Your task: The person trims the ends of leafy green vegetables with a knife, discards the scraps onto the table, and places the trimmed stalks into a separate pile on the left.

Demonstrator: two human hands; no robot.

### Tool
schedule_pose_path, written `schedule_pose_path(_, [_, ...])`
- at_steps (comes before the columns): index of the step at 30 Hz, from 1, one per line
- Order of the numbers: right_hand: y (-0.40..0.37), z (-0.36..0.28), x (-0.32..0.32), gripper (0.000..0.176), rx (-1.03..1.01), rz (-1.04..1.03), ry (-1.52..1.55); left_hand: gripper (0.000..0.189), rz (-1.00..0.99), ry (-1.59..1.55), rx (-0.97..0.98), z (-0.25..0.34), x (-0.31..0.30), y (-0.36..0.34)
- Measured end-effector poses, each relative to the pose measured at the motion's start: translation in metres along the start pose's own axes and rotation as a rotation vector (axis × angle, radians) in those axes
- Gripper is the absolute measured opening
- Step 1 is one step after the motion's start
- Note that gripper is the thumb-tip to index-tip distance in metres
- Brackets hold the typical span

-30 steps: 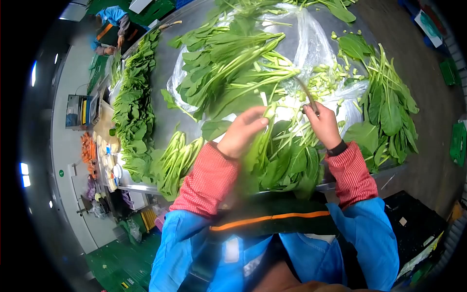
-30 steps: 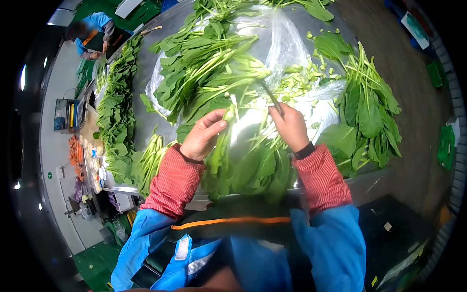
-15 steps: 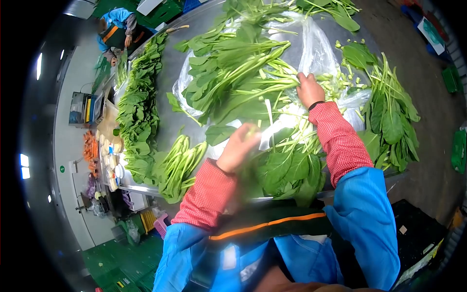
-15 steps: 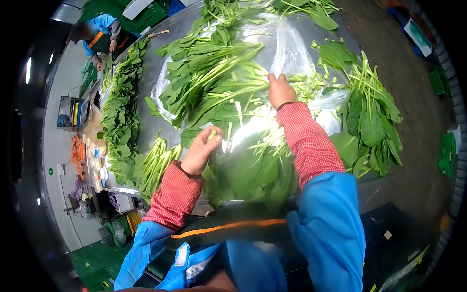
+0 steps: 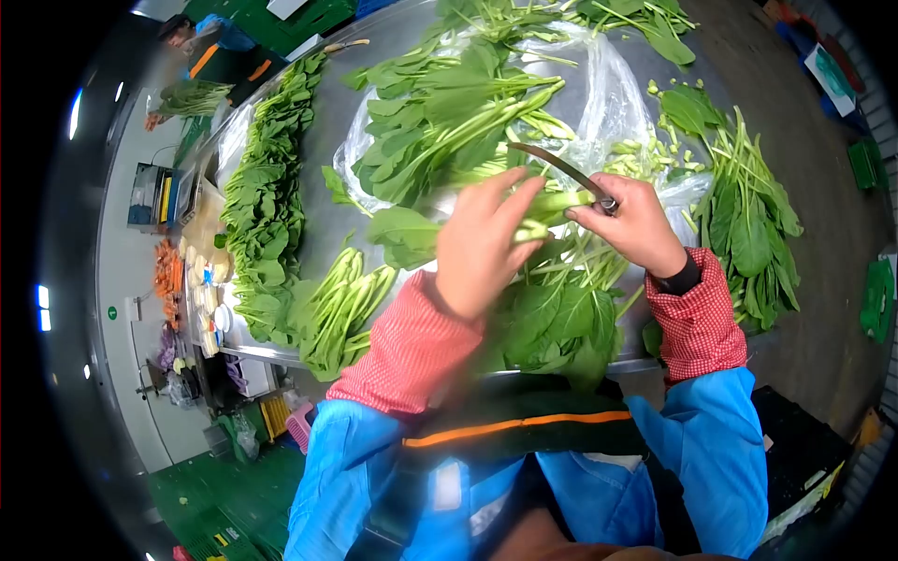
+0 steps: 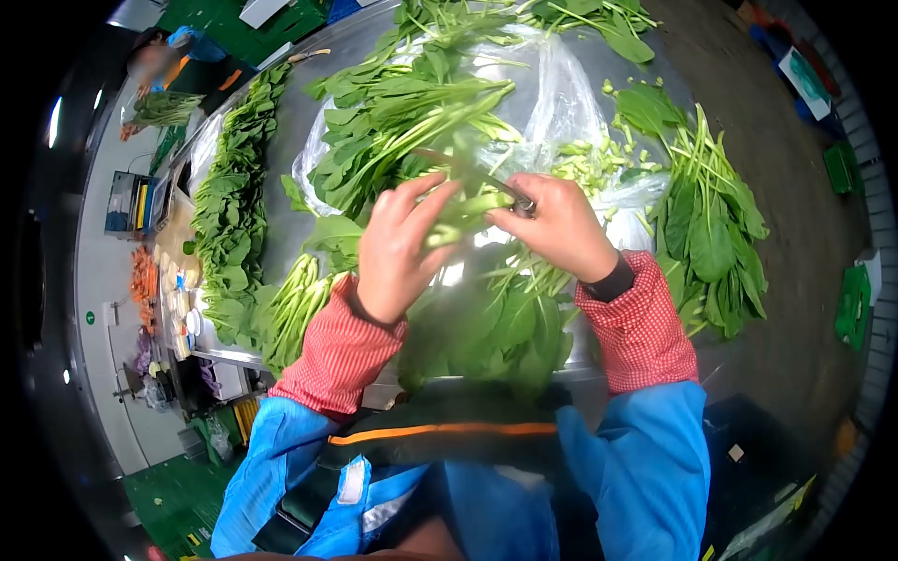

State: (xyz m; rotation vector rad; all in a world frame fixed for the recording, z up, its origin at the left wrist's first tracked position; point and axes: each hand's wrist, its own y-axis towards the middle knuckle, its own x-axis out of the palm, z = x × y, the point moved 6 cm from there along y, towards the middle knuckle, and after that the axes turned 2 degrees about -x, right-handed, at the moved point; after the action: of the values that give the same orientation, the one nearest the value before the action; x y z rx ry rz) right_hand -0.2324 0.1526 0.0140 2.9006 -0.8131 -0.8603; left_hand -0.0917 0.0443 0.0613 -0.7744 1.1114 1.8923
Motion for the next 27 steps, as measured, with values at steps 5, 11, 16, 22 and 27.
schedule_pose_path(5, [-0.023,0.004,-0.01,0.02,-0.071,0.26,0.093,0.04,-0.245,-0.566,-0.316,-0.026,0.047,-0.006])
schedule_pose_path(11, [-0.046,0.002,-0.006,0.01,-0.187,0.289,-0.467,0.038,-0.382,-0.928,-0.576,-0.029,0.058,-0.026])
schedule_pose_path(16, [-0.06,0.082,-0.001,0.023,0.17,0.254,-0.244,0.035,-0.387,-0.964,-0.648,-0.039,0.056,-0.034])
schedule_pose_path(22, [-0.041,0.011,0.026,0.025,0.147,0.072,0.434,0.028,-0.337,-0.962,-0.585,-0.027,0.064,-0.037])
schedule_pose_path(27, [-0.045,0.0,0.02,0.023,0.12,-0.073,0.215,0.02,-0.082,-0.093,-0.093,-0.017,0.027,-0.031])
